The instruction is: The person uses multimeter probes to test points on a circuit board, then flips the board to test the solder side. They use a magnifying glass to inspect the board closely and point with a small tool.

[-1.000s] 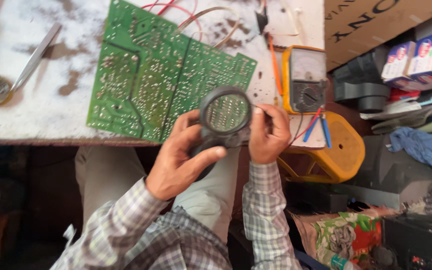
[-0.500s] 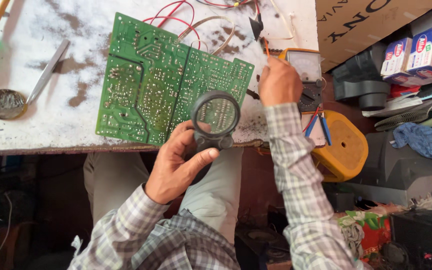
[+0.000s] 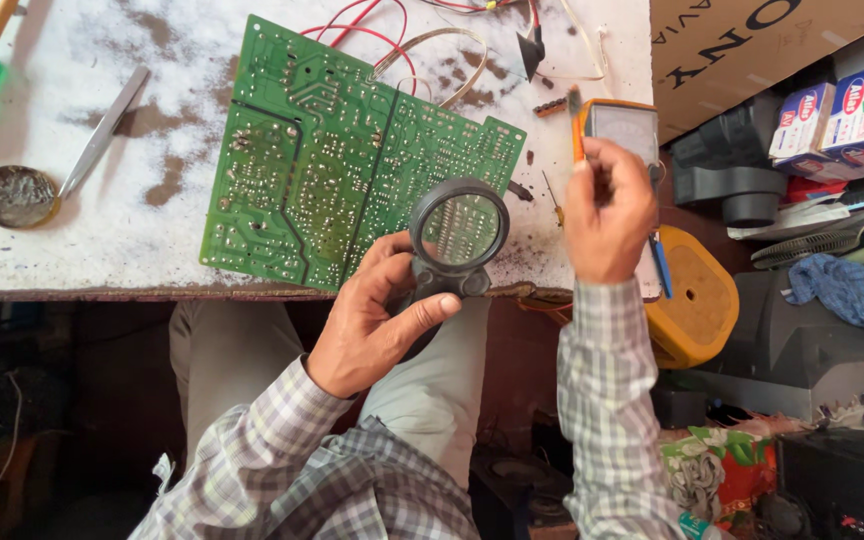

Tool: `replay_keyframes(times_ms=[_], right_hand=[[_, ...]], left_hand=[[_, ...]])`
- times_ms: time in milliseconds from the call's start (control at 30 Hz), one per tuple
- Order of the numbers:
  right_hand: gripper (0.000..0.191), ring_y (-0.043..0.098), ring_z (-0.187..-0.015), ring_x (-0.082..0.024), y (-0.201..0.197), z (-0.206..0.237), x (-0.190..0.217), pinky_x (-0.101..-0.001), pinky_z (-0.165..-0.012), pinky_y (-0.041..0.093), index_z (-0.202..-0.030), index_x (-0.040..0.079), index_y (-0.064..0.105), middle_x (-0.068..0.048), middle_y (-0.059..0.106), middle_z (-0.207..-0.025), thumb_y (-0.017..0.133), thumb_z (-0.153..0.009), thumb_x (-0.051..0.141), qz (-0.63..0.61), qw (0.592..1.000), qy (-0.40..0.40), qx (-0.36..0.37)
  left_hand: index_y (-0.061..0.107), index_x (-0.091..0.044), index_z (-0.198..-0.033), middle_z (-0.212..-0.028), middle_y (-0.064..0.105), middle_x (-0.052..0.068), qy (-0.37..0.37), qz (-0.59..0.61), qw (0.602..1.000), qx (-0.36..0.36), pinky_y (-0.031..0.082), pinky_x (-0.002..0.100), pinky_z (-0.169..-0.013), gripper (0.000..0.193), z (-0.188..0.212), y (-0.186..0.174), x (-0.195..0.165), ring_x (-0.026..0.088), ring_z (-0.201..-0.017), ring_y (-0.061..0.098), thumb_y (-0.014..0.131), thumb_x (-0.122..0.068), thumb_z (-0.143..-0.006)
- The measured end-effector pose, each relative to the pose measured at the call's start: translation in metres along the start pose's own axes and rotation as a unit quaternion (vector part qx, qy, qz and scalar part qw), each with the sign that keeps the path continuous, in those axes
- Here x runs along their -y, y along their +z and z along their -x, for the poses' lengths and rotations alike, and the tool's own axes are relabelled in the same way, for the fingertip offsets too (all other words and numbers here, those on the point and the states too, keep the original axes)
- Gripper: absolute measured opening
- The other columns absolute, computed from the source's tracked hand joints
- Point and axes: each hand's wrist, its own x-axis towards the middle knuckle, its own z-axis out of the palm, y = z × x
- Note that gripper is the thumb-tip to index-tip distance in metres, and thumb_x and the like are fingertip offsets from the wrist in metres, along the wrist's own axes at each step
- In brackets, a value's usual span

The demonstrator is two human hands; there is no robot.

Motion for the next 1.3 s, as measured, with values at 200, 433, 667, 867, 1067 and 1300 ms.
replay_keyframes(times_ms=[200, 433, 667, 867, 1067, 1300], right_hand=[[0.017, 0.059, -0.08, -0.013, -0.003, 0.024, 0.046, -0.0275, -0.071, 0.05, -0.126, -0.001, 0.071, -0.01, 0.062, -0.113, 0.064, -0.112, 0.005, 0.035, 0.993, -0.07, 0.086], [0.021, 0.063, -0.076, -0.02, -0.005, 0.018, 0.05, -0.0318, -0.067, 0.05, -0.118, 0.0, 0.076, -0.013, 0.066, -0.103, 0.074, -0.098, -0.001, 0.034, 0.985, -0.099, 0.137], [0.008, 0.071, -0.079, -0.024, -0.023, 0.026, 0.05, -0.0337, -0.07, 0.055, -0.096, 0.0, 0.072, -0.013, 0.071, -0.09, 0.076, -0.089, -0.001, -0.014, 0.961, -0.095, 0.258], [0.007, 0.071, -0.08, -0.024, -0.016, 0.018, 0.049, -0.0327, -0.07, 0.054, -0.1, -0.002, 0.072, -0.014, 0.072, -0.093, 0.075, -0.094, 0.001, -0.004, 0.977, -0.098, 0.187], [0.009, 0.068, -0.067, -0.02, -0.032, 0.027, 0.056, -0.0333, -0.059, 0.051, -0.094, 0.002, 0.075, -0.01, 0.07, -0.078, 0.076, -0.085, 0.004, -0.031, 0.924, -0.052, 0.377], [0.014, 0.067, -0.07, -0.018, -0.019, 0.03, 0.057, -0.0307, -0.061, 0.052, -0.108, 0.0, 0.074, -0.012, 0.072, -0.092, 0.073, -0.095, 0.003, -0.045, 0.98, -0.047, 0.189]], left_hand=[[0.073, -0.001, -0.113, -0.139, 0.056, 0.014, 0.017, -0.01, 1.0, -0.001, 0.051, 0.035, -0.101, 0.034, -0.001, -0.002, 0.002, 0.022, -0.122, 0.06, 0.078, -0.028, -0.091], [0.073, -0.001, -0.11, -0.134, 0.058, 0.015, 0.033, -0.047, 0.998, -0.013, 0.048, 0.037, -0.104, 0.034, 0.0, 0.0, 0.003, 0.024, -0.127, 0.056, 0.08, -0.028, -0.09], [0.073, -0.002, -0.111, -0.124, 0.056, 0.011, 0.027, -0.04, 0.999, -0.018, 0.049, 0.034, -0.096, 0.036, 0.0, -0.003, 0.0, 0.021, -0.114, 0.054, 0.08, -0.029, -0.089], [0.072, -0.002, -0.109, -0.116, 0.053, 0.008, 0.034, -0.058, 0.998, -0.019, 0.048, 0.03, -0.089, 0.035, 0.002, 0.003, 0.0, 0.019, -0.106, 0.051, 0.081, -0.029, -0.089], [0.074, -0.004, -0.112, -0.103, 0.05, 0.004, 0.021, -0.065, 0.998, -0.013, 0.045, 0.029, -0.08, 0.036, 0.003, -0.003, 0.002, 0.016, -0.096, 0.048, 0.082, -0.029, -0.088], [0.071, -0.002, -0.108, -0.1, 0.048, 0.003, 0.017, -0.058, 0.998, -0.028, 0.042, 0.028, -0.077, 0.034, 0.007, -0.007, 0.003, 0.015, -0.092, 0.046, 0.082, -0.027, -0.089]])
